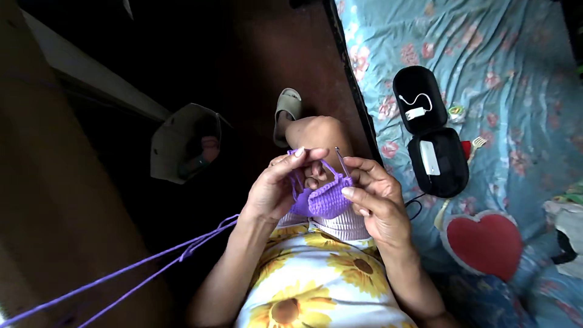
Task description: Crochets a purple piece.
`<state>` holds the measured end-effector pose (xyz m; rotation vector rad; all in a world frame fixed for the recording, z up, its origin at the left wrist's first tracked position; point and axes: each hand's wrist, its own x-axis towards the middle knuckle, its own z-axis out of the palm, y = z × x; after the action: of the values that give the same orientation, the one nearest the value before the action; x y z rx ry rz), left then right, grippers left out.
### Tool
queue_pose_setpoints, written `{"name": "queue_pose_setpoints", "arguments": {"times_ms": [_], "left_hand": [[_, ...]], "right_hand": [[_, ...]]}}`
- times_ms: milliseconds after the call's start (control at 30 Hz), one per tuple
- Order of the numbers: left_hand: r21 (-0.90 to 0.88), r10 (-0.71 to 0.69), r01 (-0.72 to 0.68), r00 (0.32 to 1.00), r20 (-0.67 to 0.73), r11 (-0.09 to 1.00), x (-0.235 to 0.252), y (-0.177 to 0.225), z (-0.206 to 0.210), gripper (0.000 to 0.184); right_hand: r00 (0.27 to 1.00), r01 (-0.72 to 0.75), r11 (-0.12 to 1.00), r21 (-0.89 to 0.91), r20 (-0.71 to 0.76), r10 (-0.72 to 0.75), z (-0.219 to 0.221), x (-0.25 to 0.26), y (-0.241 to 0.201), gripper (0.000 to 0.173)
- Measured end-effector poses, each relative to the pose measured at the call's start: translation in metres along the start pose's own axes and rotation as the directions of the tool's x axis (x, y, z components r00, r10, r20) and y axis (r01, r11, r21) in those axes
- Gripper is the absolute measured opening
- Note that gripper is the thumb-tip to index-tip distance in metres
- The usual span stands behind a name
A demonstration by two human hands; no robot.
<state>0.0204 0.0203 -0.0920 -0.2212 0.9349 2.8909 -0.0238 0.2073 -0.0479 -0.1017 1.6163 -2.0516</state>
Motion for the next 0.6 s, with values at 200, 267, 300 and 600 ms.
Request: {"name": "queue_pose_setpoints", "arguments": {"times_ms": [200,267,300,600], "left_hand": [[0.101,0.076,-0.071,0.996,-0.039,0.992,-0.001,-0.001,0.007,0.043],[0.161,0.092,-0.091,0.996,0.002,0.983,-0.003,0.001,0.008,0.058],[0.209,0.092,-0.094,0.996,0.019,0.973,-0.004,0.002,0.01,0.071],[0.421,0.236,-0.156,0.961,-0.145,0.894,-0.01,-0.007,0.034,0.09]], "right_hand": [[0.999,0.027,1.0,-0.003,-0.043,-0.027,0.0,0.0,0.0,0.043],[0.998,0.029,1.0,-0.004,-0.053,-0.029,0.0,-0.001,0.0,0.044],[0.998,0.032,0.999,-0.009,-0.058,-0.033,0.0,0.0,0.0,0.044],[0.999,0.039,0.995,-0.094,-0.032,-0.042,0.006,-0.001,0.0,0.04]]}}
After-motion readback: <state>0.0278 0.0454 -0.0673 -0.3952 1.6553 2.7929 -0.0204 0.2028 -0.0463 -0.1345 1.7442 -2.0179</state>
